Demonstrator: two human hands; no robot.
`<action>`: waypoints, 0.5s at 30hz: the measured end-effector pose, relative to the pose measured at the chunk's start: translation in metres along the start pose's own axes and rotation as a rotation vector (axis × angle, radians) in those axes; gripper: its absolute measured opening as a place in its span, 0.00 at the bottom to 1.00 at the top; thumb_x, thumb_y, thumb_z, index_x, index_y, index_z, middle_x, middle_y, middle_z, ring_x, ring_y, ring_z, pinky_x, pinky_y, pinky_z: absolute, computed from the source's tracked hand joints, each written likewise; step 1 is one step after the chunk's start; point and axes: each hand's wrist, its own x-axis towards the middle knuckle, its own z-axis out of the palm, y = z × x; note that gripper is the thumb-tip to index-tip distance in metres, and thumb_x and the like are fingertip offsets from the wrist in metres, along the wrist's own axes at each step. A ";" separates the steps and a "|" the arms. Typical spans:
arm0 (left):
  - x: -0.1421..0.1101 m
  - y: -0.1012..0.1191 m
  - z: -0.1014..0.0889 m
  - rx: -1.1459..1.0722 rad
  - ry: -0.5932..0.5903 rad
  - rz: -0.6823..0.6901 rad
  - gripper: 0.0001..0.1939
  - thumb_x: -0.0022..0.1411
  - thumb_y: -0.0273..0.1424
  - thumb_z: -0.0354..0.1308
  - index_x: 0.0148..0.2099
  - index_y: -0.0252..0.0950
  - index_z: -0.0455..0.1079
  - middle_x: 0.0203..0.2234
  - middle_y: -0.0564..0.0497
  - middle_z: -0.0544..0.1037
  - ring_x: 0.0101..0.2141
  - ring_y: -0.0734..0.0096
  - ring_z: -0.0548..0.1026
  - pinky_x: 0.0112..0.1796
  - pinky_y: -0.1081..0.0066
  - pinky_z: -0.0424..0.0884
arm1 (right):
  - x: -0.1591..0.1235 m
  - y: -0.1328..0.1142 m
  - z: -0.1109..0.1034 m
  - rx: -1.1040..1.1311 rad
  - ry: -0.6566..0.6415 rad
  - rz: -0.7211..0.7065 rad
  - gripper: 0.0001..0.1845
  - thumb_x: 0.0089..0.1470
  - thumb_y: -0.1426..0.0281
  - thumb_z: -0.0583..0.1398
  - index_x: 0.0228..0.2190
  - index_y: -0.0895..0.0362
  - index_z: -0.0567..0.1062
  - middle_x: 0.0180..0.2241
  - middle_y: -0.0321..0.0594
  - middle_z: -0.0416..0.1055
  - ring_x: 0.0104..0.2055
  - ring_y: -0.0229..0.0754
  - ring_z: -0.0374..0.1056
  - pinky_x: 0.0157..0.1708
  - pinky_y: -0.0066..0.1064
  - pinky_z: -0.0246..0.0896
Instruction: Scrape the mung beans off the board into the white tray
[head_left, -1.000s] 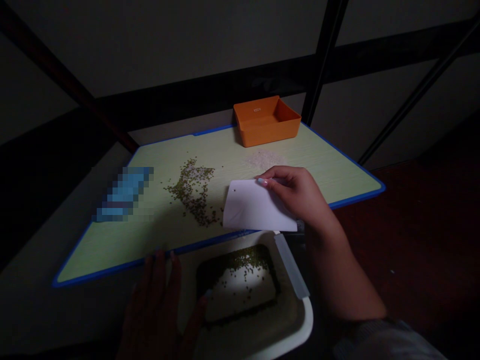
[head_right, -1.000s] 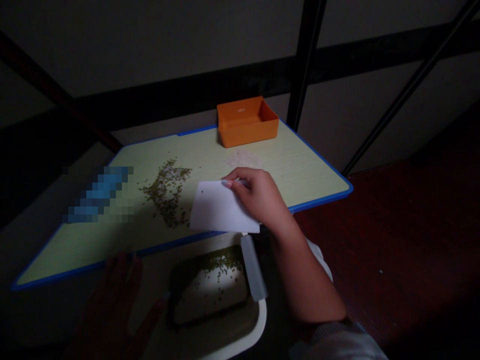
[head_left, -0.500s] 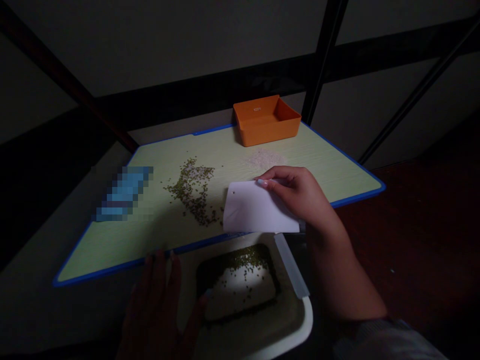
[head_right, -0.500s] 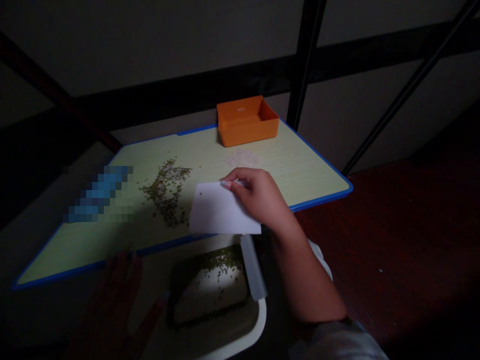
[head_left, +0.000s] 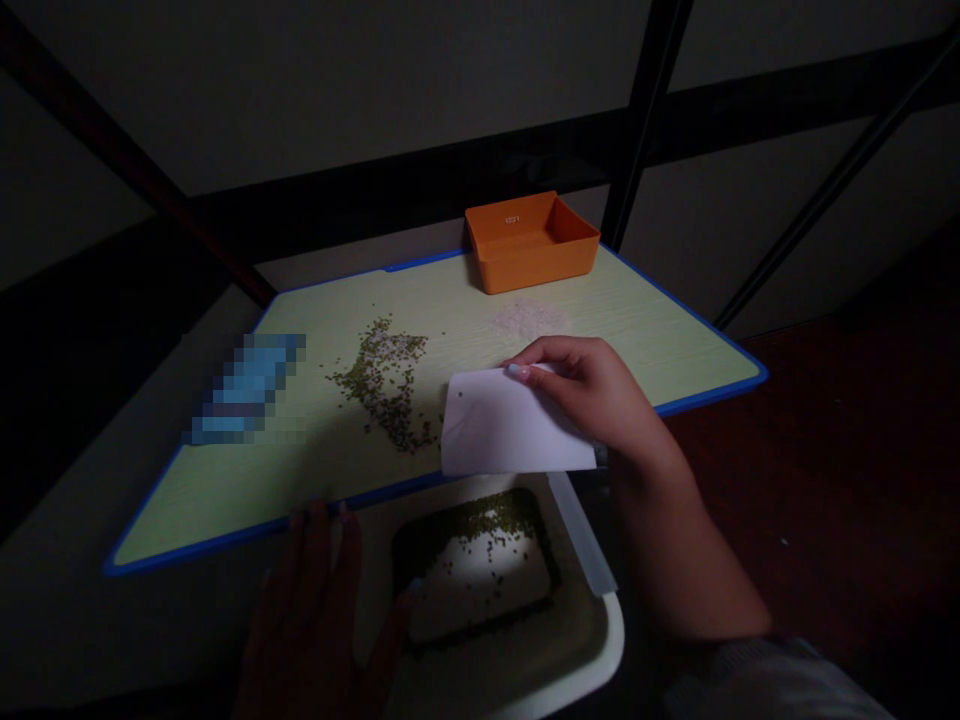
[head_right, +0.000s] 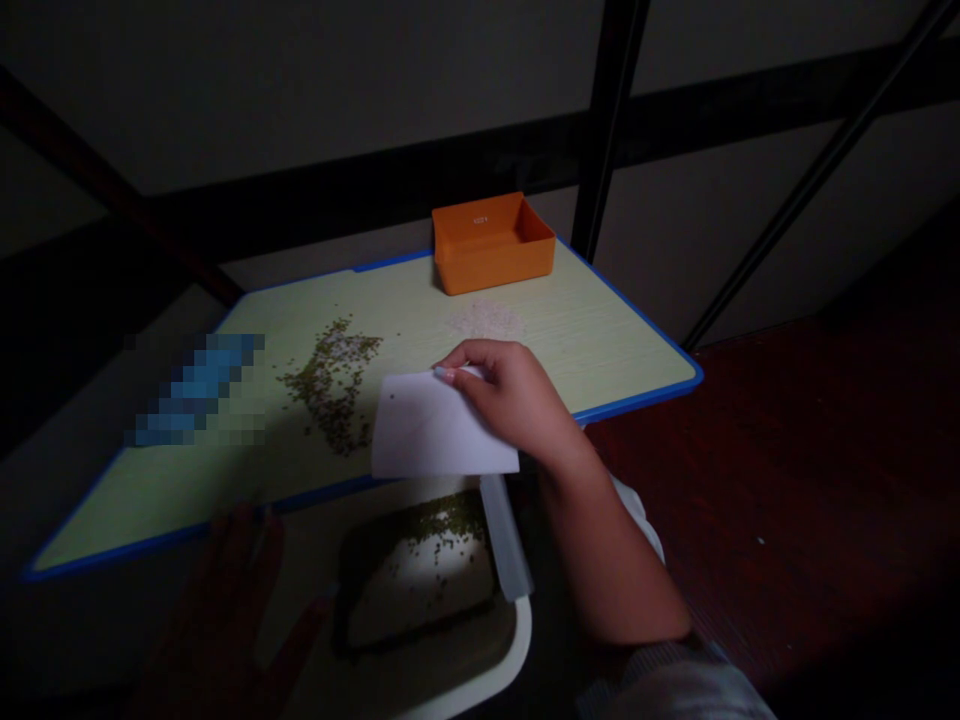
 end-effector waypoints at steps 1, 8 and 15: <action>0.000 0.000 0.000 0.001 -0.002 0.004 0.38 0.60 0.51 0.41 0.68 0.47 0.34 0.70 0.43 0.44 0.68 0.47 0.48 0.56 0.36 0.66 | 0.000 0.000 -0.001 0.013 -0.001 -0.003 0.06 0.53 0.67 0.63 0.29 0.56 0.79 0.33 0.38 0.80 0.35 0.40 0.72 0.36 0.33 0.62; -0.001 -0.001 0.002 0.032 -0.010 -0.004 0.38 0.60 0.49 0.44 0.68 0.46 0.35 0.70 0.43 0.45 0.68 0.46 0.49 0.56 0.38 0.67 | -0.011 -0.003 -0.022 0.035 0.323 -0.015 0.05 0.52 0.67 0.65 0.33 0.54 0.80 0.34 0.38 0.79 0.33 0.40 0.70 0.30 0.31 0.60; -0.002 0.000 0.002 0.019 0.017 0.022 0.38 0.60 0.50 0.43 0.68 0.45 0.36 0.70 0.40 0.47 0.68 0.45 0.49 0.54 0.36 0.68 | -0.052 -0.042 -0.025 -0.205 0.219 -0.110 0.09 0.58 0.65 0.61 0.26 0.52 0.70 0.26 0.35 0.73 0.27 0.40 0.69 0.24 0.30 0.59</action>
